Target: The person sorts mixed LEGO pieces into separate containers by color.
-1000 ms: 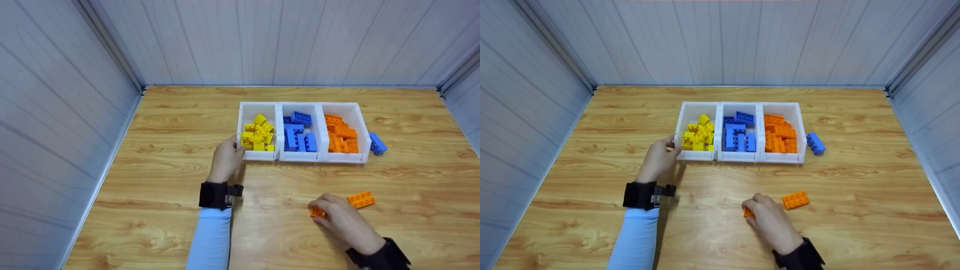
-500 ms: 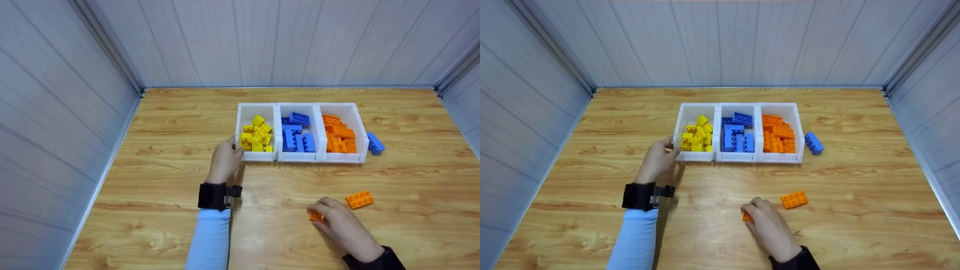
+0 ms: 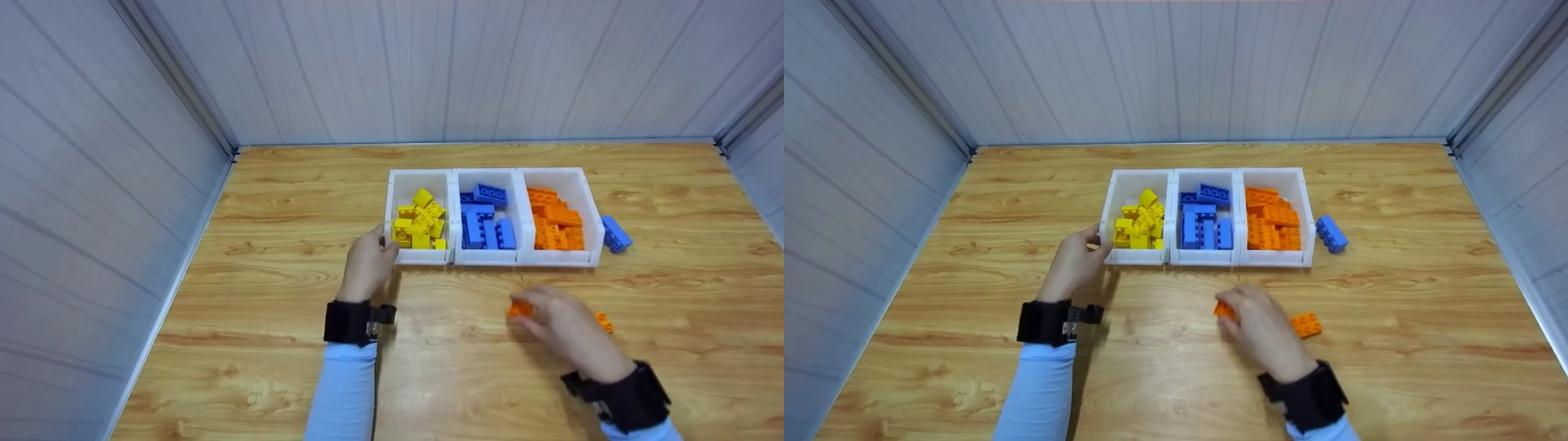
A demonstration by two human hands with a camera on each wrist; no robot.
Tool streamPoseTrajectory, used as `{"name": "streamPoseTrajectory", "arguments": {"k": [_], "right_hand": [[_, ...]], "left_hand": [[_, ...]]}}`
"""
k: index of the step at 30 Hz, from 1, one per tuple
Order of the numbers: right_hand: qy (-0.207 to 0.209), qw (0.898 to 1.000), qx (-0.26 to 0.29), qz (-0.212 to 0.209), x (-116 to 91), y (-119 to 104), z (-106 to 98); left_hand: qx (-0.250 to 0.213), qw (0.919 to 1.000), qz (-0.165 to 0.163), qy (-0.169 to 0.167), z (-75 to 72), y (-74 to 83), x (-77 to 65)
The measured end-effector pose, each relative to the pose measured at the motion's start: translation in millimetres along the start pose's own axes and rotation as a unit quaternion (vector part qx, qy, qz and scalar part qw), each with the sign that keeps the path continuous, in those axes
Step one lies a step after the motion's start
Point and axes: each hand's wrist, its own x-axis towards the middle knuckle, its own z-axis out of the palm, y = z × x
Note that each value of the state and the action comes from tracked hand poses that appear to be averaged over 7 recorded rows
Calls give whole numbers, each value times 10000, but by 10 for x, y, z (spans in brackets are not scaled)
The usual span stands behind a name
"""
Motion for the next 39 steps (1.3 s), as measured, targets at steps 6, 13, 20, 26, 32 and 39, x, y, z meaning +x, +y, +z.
{"name": "streamPoseTrajectory", "arguments": {"k": [6,13,20,26,32,39], "right_hand": [[1291,9916,75,-94,272,262,-358],[2461,9690,119,171,550,593,-433],[2302,9726,73,306,582,705,-353],[1680,9839,34,616,431,671,-561],[-628,9855,186,1563,200,706,-766],[-2025,9542,450,2156,80,760,-680]], "left_hand": [[46,10000,-26,-37,26,5,-22],[152,9999,83,-13,55,0,-47],[179,9998,60,49,82,23,-38],[158,9999,22,54,66,15,-33],[224,9997,-63,74,23,14,-9],[401,9990,101,144,17,25,-13]]}}
